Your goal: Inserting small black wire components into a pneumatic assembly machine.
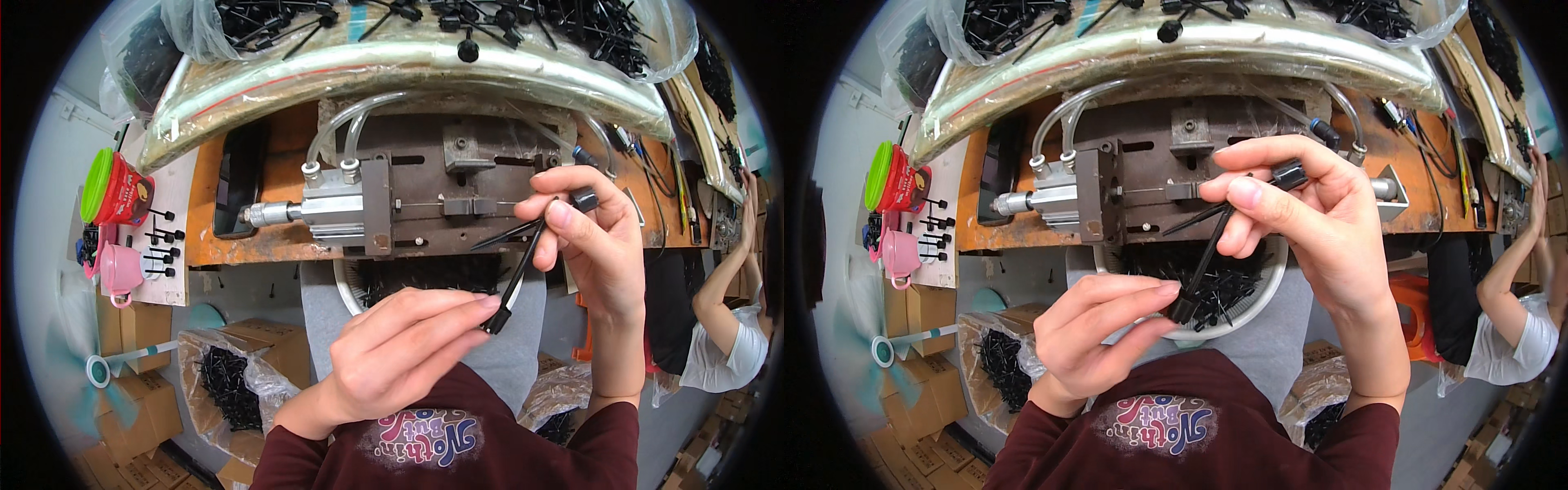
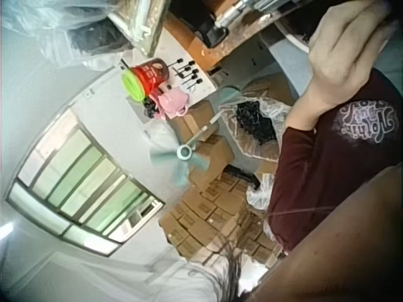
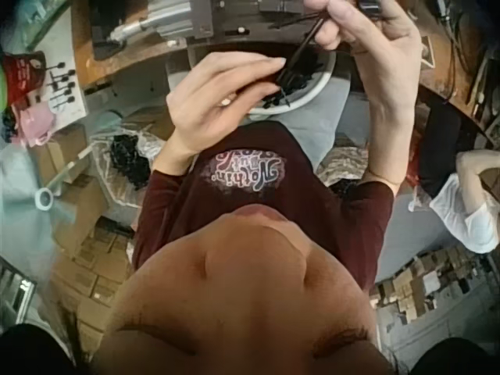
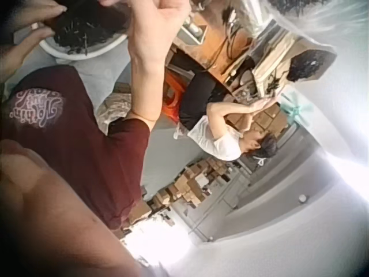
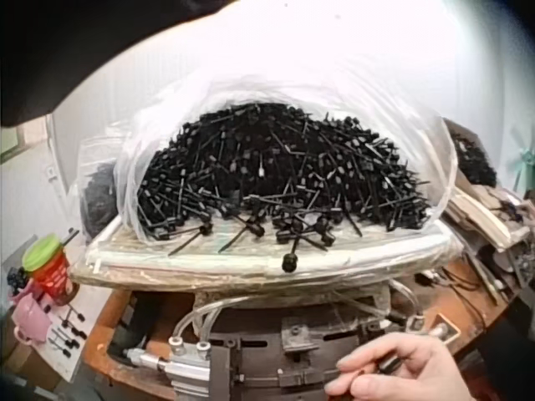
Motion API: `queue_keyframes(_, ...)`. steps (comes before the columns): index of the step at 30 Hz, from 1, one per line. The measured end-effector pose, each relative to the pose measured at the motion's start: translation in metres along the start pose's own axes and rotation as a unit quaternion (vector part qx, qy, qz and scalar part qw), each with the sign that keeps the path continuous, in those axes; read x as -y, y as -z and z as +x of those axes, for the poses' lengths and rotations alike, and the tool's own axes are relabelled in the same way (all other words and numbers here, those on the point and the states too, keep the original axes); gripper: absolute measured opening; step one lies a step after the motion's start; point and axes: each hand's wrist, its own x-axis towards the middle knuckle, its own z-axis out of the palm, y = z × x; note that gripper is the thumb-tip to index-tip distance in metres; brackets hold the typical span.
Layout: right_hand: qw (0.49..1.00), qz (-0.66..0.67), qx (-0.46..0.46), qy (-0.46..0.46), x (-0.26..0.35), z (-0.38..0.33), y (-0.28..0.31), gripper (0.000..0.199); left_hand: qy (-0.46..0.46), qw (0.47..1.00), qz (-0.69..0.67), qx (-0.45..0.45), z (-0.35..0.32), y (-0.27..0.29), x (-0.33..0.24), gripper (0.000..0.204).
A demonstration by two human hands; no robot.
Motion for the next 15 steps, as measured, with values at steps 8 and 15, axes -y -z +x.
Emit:
queue_keyframes(8, 0.993, -0.066, -0.062, 0.074, -0.014, -0.009, 0.006, 0.028, -0.016, 0.998, 0.064, 0.0, -0.004, -0.016, 0.009, 0.038)
queue_keyframes(15, 0.904, -0.288, -0.159, 0.274, -0.02, -0.03, 0.009, 0.041, -0.023, 0.972, 0.232, 0.016, 0.0, -0.036, 0.04, 0.029)
